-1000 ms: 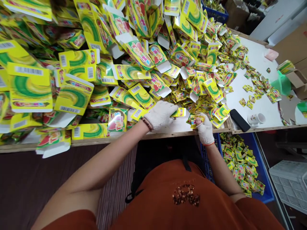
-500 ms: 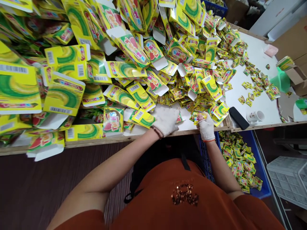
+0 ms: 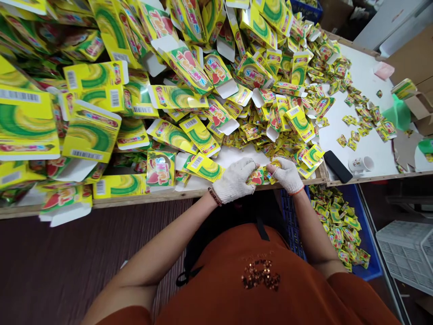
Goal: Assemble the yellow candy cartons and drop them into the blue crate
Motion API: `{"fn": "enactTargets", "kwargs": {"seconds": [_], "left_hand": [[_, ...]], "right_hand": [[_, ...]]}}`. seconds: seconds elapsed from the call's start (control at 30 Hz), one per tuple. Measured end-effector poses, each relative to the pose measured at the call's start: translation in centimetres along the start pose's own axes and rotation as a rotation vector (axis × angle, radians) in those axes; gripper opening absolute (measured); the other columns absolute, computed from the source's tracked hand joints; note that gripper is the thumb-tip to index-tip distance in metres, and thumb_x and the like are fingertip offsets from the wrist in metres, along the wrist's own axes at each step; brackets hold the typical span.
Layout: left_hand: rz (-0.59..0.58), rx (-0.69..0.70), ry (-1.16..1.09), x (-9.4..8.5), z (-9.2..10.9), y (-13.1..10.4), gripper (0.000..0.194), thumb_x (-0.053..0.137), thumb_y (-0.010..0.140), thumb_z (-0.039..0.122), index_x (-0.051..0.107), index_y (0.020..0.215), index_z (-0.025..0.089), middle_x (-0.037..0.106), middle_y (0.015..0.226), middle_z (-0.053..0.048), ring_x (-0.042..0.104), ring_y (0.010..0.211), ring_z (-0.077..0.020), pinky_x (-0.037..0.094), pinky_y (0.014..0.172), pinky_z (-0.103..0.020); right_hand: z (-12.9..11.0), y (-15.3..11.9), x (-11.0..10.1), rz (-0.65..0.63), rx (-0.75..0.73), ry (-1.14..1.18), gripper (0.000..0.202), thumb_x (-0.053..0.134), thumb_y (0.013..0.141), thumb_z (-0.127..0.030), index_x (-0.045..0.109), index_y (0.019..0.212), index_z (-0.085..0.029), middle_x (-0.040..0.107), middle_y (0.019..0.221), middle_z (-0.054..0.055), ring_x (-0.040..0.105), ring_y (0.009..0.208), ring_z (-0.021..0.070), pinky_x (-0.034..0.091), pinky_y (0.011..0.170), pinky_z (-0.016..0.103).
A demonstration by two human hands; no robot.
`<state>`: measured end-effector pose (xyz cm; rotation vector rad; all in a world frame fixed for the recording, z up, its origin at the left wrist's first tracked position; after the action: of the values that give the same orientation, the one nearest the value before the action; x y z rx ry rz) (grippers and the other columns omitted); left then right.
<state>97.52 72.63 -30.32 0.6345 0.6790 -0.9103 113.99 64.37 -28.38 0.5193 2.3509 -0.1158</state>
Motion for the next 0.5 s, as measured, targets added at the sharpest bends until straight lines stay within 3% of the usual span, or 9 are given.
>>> {"fn": "enactTargets", "kwargs": {"seconds": [0.13, 0.23, 0.37, 0.5], "left_hand": [[0.089, 0.031, 0.002, 0.3, 0.5, 0.2, 0.045, 0.064, 0.074, 0.026, 0.058, 0.117, 0.014, 0.061, 0.112, -0.012, 0.059, 0.109, -0.026, 0.049, 0.099, -0.036], [0.143, -0.023, 0.055, 0.6, 0.6, 0.1, 0.044, 0.064, 0.076, 0.026, 0.058, 0.118, 0.013, 0.061, 0.114, -0.014, 0.059, 0.11, -0.0273, 0.049, 0.099, -0.037], [0.147, -0.098, 0.19, 0.7, 0.5, 0.0, 0.046, 0.062, 0.079, 0.027, 0.057, 0.124, 0.014, 0.06, 0.118, -0.016, 0.058, 0.112, -0.0309, 0.048, 0.097, -0.042], [0.108, -0.021, 0.26, 0.8, 1.0, 0.2, 0.049, 0.062, 0.079, 0.025, 0.056, 0.127, 0.014, 0.06, 0.12, -0.016, 0.058, 0.109, -0.0316, 0.048, 0.092, -0.044]], "right_hand": [[-1.5, -0.1, 0.6, 0.204, -0.048, -0.347, 0.035, 0.049, 0.091, -0.051, 0.058, 0.075, -0.021, 0.06, 0.069, 0.003, 0.053, 0.066, 0.0177, 0.038, 0.065, 0.028], [-2.5, -0.4, 1.0, 0.171, -0.057, -0.51, 0.031, 0.044, 0.095, -0.044, 0.06, 0.084, -0.02, 0.064, 0.079, 0.008, 0.058, 0.075, 0.022, 0.04, 0.07, 0.03], [-2.9, -1.1, 0.2, 0.035, -0.125, -0.377, 0.025, 0.043, 0.095, -0.036, 0.061, 0.093, -0.02, 0.065, 0.083, 0.006, 0.059, 0.079, 0.0217, 0.043, 0.073, 0.031], [-2.1, -1.3, -0.9, 0.045, -0.062, -0.219, 0.018, 0.053, 0.087, -0.032, 0.064, 0.078, -0.021, 0.062, 0.072, 0.001, 0.055, 0.071, 0.0182, 0.044, 0.07, 0.029]]}}
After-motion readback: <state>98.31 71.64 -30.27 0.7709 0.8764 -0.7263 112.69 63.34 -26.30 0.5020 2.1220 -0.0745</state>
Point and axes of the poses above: each hand's wrist, its own y-axis towards the middle knuckle, its own x-axis out of the palm, z = x × y, the point moved 4 cm from there along y, towards the middle knuckle
